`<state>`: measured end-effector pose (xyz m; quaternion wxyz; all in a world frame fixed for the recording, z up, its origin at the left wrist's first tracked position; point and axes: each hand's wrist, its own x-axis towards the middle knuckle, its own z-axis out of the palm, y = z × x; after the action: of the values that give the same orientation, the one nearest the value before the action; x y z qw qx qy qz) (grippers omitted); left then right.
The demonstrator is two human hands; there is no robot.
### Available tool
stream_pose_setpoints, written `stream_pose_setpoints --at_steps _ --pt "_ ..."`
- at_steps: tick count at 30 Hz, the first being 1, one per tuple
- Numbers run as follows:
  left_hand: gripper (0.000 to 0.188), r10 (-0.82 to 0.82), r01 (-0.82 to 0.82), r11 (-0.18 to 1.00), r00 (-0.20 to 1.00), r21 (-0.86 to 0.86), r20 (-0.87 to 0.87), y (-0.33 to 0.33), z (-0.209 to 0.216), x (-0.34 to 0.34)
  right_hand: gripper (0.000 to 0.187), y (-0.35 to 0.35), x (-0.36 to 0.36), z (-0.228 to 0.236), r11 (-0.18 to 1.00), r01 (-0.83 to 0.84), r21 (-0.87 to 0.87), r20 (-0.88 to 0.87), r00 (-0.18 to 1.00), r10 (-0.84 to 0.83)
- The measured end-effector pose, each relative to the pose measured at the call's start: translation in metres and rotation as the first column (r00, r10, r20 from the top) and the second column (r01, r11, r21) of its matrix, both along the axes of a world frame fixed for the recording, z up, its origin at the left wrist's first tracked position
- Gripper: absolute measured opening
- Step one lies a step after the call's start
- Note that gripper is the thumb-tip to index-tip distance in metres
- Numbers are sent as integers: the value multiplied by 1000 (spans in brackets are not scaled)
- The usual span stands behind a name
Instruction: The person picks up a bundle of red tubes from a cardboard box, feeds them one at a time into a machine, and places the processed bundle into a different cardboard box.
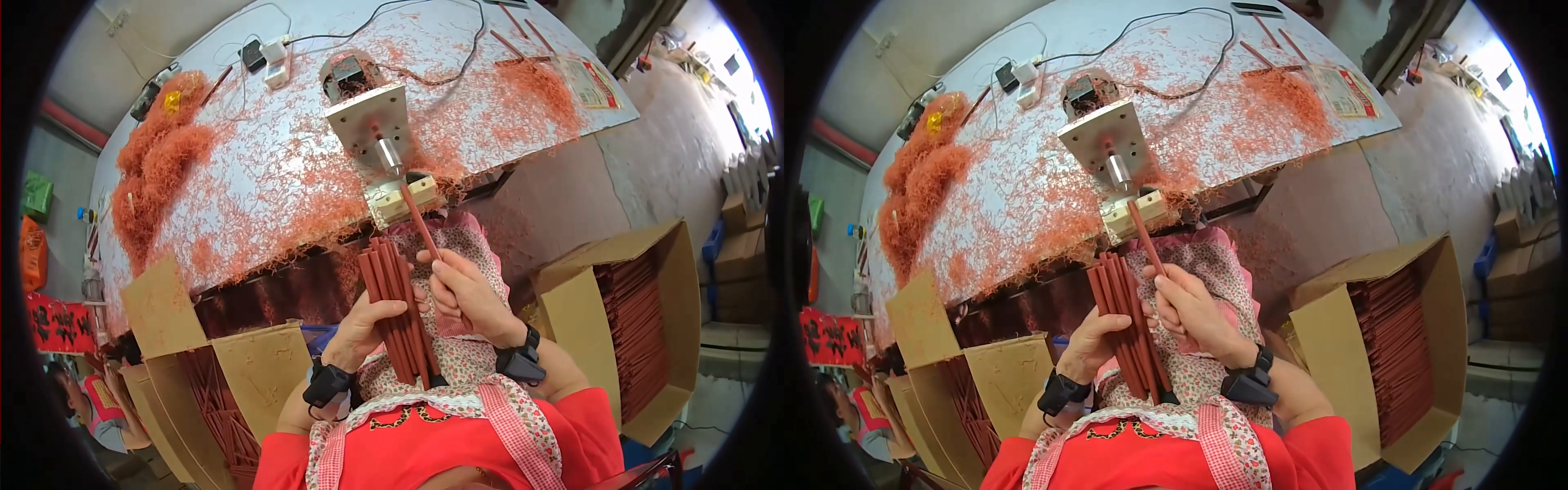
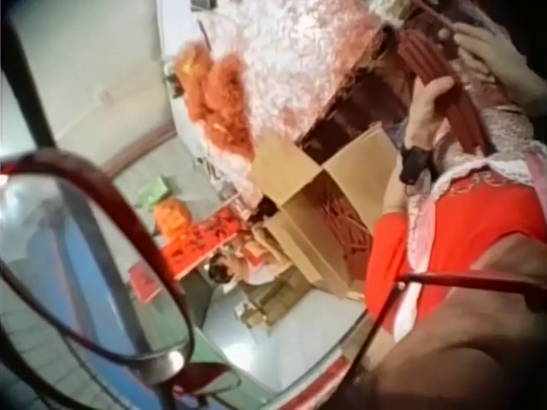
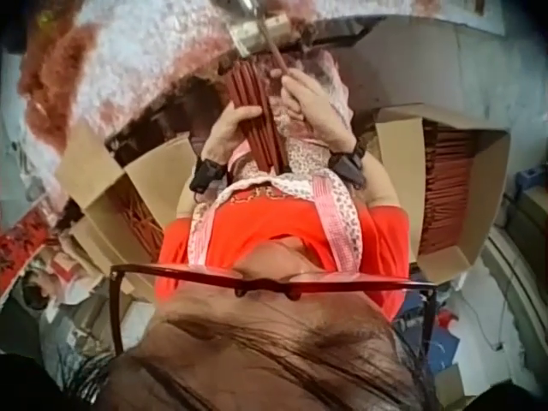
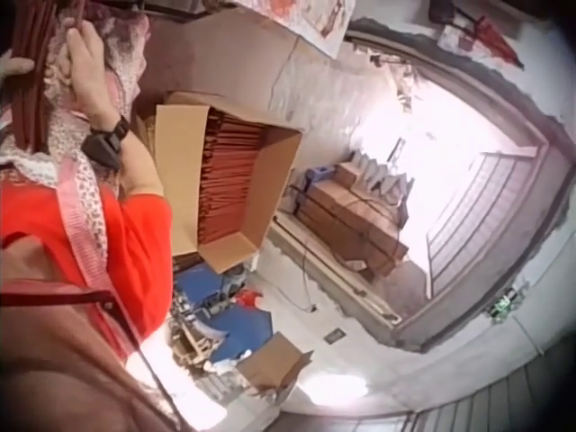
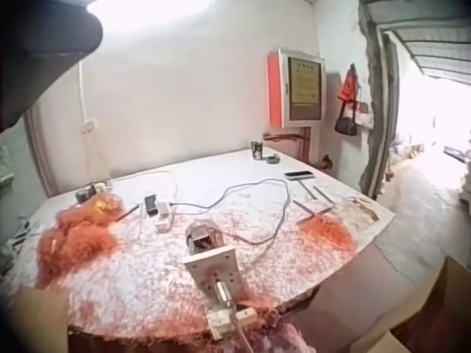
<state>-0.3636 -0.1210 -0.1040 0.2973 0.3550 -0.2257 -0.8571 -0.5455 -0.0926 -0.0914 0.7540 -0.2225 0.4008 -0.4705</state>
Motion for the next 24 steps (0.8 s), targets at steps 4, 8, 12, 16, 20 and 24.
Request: stream_pose_setpoints --at_steps 4,8,12,16,20,24 --pt "41 -16 19 990 1000 137 -18 1 -5 7 26 -27 1 3 999 -23 -24 28 999 24" --pt "37 -14 15 994 1000 107 -4 -1 -14 10 25 -24 4 13 999 25 37 38 999 -26" --pt "29 42 -38 999 989 -33 140 -5 0 3 24 10 4 11 996 12 87 49 999 -17" --pt "24 116 -101 989 984 -111 135 -19 8 -6 25 -13 3 9 998 19 66 39 999 -22" --pt "23 274 -229 941 948 -249 164 -28 17 -23 25 -27 4 -5 999 15 -30 -14 1000 -16" --pt "26 265 -231 952 951 -203 158 -36 13 -33 23 1 18 -21 899 -114 -424 -748 603 -276"
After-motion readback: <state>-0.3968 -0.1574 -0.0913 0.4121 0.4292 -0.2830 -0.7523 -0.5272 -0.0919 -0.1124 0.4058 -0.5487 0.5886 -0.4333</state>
